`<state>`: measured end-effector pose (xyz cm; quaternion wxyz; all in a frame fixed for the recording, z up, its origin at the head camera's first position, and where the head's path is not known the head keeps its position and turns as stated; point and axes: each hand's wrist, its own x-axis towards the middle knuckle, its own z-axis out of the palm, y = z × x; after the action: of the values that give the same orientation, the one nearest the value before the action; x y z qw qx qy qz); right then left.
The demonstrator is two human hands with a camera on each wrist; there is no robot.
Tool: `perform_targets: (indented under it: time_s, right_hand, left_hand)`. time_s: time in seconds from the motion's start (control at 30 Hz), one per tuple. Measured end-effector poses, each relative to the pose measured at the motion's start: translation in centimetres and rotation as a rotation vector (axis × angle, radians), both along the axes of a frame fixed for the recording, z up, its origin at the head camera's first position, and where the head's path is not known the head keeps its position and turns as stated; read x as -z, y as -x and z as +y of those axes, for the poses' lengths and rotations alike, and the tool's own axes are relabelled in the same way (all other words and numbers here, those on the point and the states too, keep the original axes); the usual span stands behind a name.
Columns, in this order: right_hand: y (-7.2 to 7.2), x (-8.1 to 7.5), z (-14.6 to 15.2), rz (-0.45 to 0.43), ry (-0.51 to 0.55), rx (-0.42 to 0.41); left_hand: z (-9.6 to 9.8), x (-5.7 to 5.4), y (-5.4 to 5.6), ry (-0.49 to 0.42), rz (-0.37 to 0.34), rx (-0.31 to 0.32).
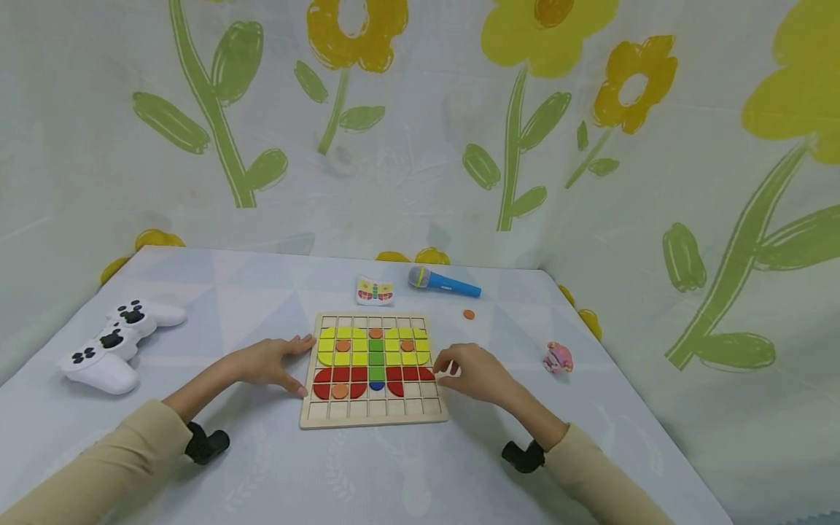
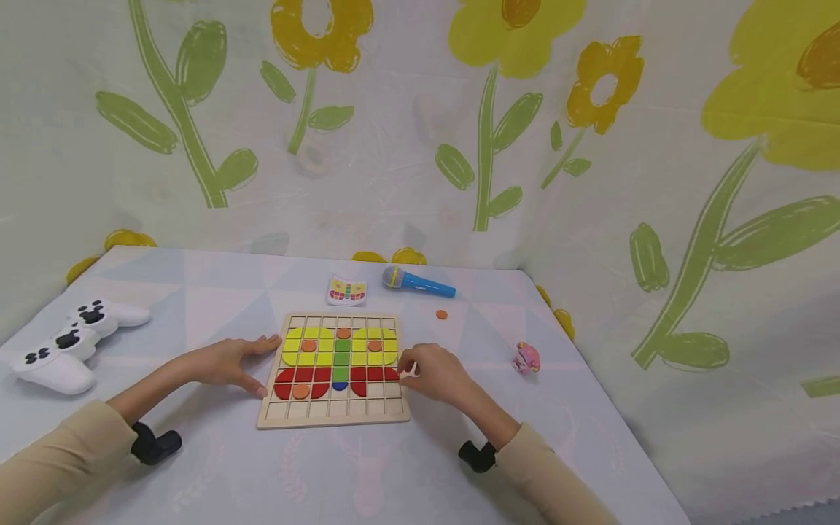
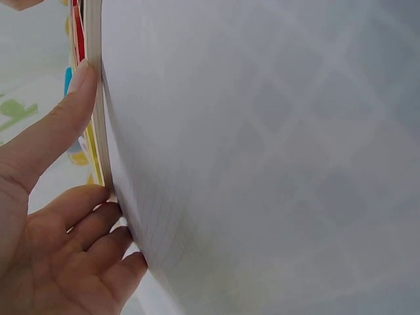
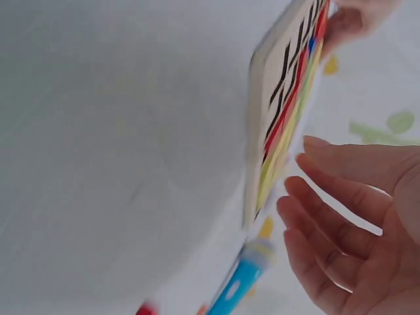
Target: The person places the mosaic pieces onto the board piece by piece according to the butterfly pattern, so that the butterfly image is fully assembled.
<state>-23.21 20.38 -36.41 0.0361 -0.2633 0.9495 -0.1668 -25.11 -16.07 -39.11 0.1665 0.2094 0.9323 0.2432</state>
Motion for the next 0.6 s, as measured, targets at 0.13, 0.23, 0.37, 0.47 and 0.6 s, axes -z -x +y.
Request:
perform_targets:
  time_s: [0.13,0.23,0.37,0.47,0.6]
  right_hand:
    - [0.0,-0.3,2.5,-0.001,-0.021,0.049]
    - [0.2,-0.3,4.0,-0.022,-0.029,0.092]
    - [1.1,0.0,5.9,-0.019,-0.024,0.102]
    - [2.4,0.3,7.1,-0.001,-0.009,0.087]
    - [4.4,0.7,7.8,-0.006,0.011,0.093]
  left_hand:
    - [0.0,-0.1,0.0,0.004,-0.008,-0.008]
    - [0.0,-0.1,0.0,0.006,-0.007,-0.008]
    - [0.0,0.0,0.1,0.004,-0.002,-0.005]
    - [-0.1,0.0,0.1,-0.004,-0.002,0.001]
    - [-0.1,0.1,0.1,-0.009,-0.004,0.005]
